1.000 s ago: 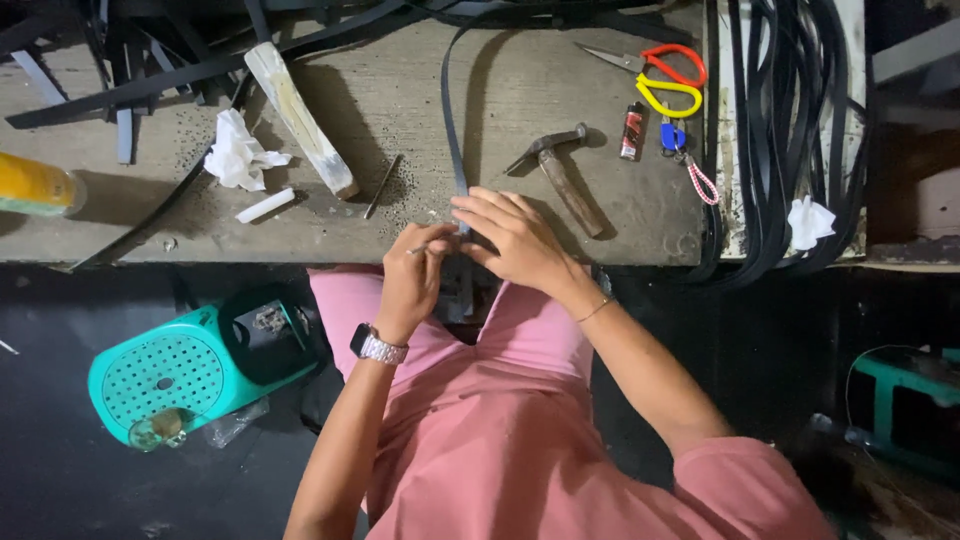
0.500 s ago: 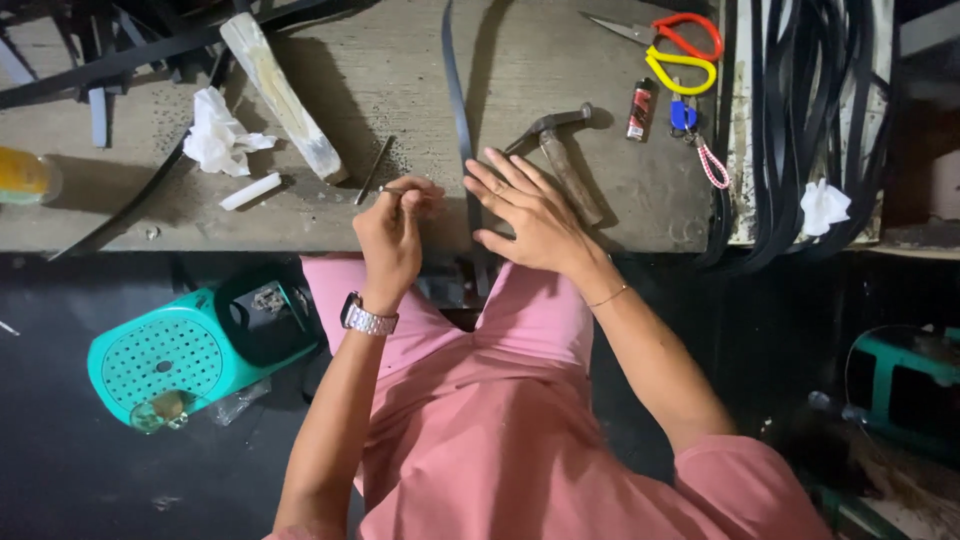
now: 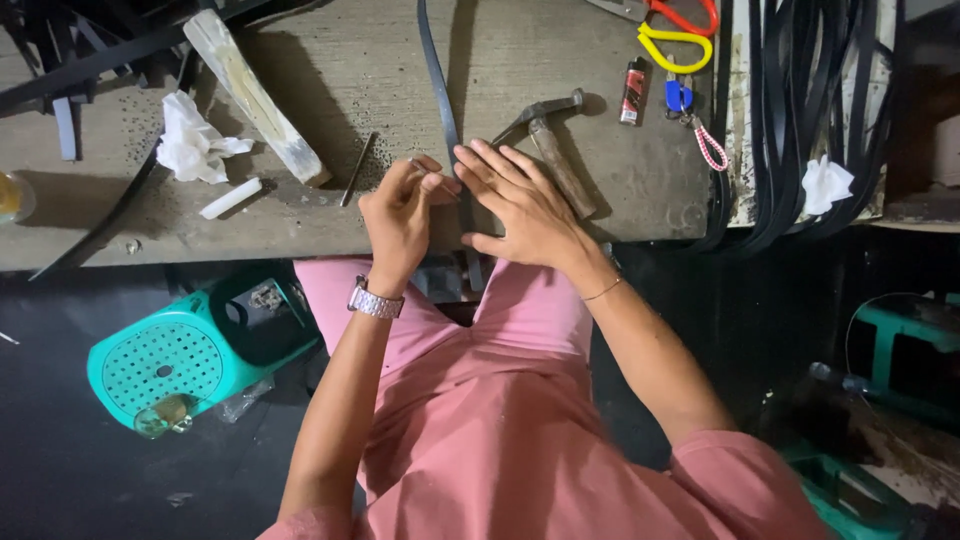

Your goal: Punching a series of holes into a black leather strap using a hand punch and a hammer on a workshop table.

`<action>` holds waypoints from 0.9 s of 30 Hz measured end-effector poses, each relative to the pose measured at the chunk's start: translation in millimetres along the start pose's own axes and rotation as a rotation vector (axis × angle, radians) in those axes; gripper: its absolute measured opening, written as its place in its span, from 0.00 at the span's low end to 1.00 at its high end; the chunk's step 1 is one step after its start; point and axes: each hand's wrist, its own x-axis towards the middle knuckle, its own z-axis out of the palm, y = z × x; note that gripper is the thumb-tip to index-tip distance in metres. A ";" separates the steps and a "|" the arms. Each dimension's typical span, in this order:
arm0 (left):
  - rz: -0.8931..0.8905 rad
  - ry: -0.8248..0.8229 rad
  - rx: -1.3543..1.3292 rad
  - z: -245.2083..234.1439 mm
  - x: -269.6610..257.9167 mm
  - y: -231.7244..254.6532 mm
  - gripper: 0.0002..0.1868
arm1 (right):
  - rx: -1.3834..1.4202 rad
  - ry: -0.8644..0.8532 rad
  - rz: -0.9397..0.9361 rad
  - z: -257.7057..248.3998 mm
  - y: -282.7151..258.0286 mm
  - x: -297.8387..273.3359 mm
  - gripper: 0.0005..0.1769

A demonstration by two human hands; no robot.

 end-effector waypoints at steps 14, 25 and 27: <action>-0.066 -0.052 -0.002 2.9 1.6 -15.8 0.03 | 0.034 0.065 0.004 -2.3 -4.9 3.2 0.46; 0.013 -0.091 0.135 -0.3 -9.1 -45.1 0.03 | 0.075 0.095 -0.004 -3.0 -6.4 3.8 0.42; 0.126 -0.208 0.134 -5.9 -5.0 -36.4 0.06 | 0.058 0.126 -0.006 -2.3 -6.7 3.9 0.46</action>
